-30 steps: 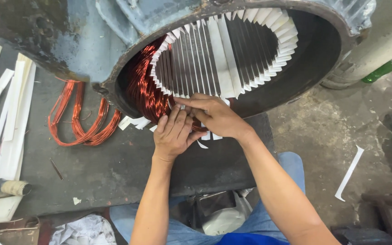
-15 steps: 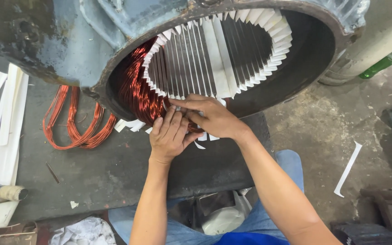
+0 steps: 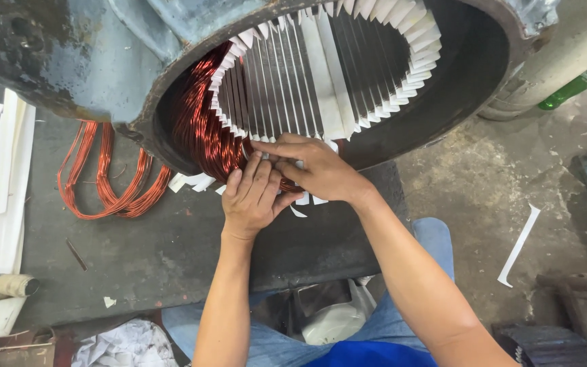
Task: Manually inserting copper wire coils into a motor stator and seating them with a rubber mallet.
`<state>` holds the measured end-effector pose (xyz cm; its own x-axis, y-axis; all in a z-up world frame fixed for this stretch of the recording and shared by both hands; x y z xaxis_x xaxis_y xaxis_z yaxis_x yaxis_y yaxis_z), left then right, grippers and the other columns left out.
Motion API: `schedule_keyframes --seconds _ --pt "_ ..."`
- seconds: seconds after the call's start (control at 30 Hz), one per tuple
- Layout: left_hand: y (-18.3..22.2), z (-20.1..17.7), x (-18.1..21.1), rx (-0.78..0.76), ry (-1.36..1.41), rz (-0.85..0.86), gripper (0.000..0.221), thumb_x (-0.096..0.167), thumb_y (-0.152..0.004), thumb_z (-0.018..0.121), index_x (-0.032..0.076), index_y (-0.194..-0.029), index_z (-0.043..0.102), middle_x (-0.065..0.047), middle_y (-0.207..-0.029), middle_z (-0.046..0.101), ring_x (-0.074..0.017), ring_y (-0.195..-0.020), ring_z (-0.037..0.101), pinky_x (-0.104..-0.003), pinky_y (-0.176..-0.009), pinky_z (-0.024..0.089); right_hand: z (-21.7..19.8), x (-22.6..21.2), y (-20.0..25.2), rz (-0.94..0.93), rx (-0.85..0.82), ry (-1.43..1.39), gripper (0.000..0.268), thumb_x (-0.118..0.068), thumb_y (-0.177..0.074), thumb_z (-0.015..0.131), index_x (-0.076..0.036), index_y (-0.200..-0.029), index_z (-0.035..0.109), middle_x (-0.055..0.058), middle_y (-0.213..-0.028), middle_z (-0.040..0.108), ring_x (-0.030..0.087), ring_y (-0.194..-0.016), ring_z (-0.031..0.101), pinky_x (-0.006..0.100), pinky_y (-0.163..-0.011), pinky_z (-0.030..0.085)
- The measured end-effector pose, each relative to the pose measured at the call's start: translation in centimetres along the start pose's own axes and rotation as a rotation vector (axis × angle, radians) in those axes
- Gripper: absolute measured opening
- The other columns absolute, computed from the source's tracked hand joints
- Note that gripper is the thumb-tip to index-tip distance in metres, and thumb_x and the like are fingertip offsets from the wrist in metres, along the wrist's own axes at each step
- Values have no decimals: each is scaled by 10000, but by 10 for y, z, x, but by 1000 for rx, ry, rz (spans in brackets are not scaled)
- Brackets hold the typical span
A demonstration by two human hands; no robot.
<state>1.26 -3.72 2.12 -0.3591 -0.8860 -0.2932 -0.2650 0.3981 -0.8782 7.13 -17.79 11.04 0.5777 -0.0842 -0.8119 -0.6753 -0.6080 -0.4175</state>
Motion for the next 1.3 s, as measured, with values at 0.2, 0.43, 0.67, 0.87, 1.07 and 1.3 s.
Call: schedule_keyframes --seconds 0.2,0.43,0.67,0.87,1.07,1.3 --pt "1 0 0 -9 2 -5 613 685 -1106 465 136 -1100 738 -98 -1183 782 -255 -1247 747 -470 -1292 272 1 2 0 2 5 13 554 93 -955 623 -104 -1465 713 154 -1005 757 310 -891 749 457 -808 619" --pt "-1 0 0 0 -4 5 609 686 -1109 458 144 -1095 736 -95 -1179 781 -250 -1243 749 -464 -1294 261 1 5 1 -1 5 12 551 89 -964 612 -110 -1468 712 143 -1003 760 291 -884 744 440 -802 619" --pt "-1 0 0 -2 -10 -9 610 693 -1102 469 148 -1084 744 -84 -1177 789 -239 -1248 750 -464 -1300 268 3 5 2 -41 24 22 572 94 -950 624 -112 -1478 702 142 -1005 754 291 -878 741 443 -798 625" --pt "-7 -8 1 -3 2 -25 596 688 -1087 514 144 -1079 757 -80 -1179 794 -239 -1247 751 -450 -1304 277 5 -1 4 -73 20 58 622 131 -914 622 -73 -1500 672 175 -1014 754 345 -894 757 481 -805 628" --pt "-3 -6 2 -23 20 -36 596 692 -1075 538 138 -1092 757 -81 -1198 791 -250 -1258 746 -451 -1304 289 6 4 7 -58 31 42 652 122 -904 625 -110 -1512 669 155 -1018 744 330 -893 750 471 -809 624" --pt "-1 -2 1 -16 7 -29 597 712 -1075 520 167 -1087 763 -64 -1199 794 -232 -1268 741 -449 -1304 266 6 6 7 -36 47 36 677 127 -889 611 -125 -1514 677 159 -1024 744 348 -915 749 485 -823 615"
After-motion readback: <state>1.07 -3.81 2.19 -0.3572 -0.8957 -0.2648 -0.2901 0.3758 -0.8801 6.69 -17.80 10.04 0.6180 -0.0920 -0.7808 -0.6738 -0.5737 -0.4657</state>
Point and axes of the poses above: each hand's wrist, its own y-axis away from the middle knuckle, its own z-axis out of the palm, x = y × z, the point moved 6 cm from there along -y, towards the middle knuckle
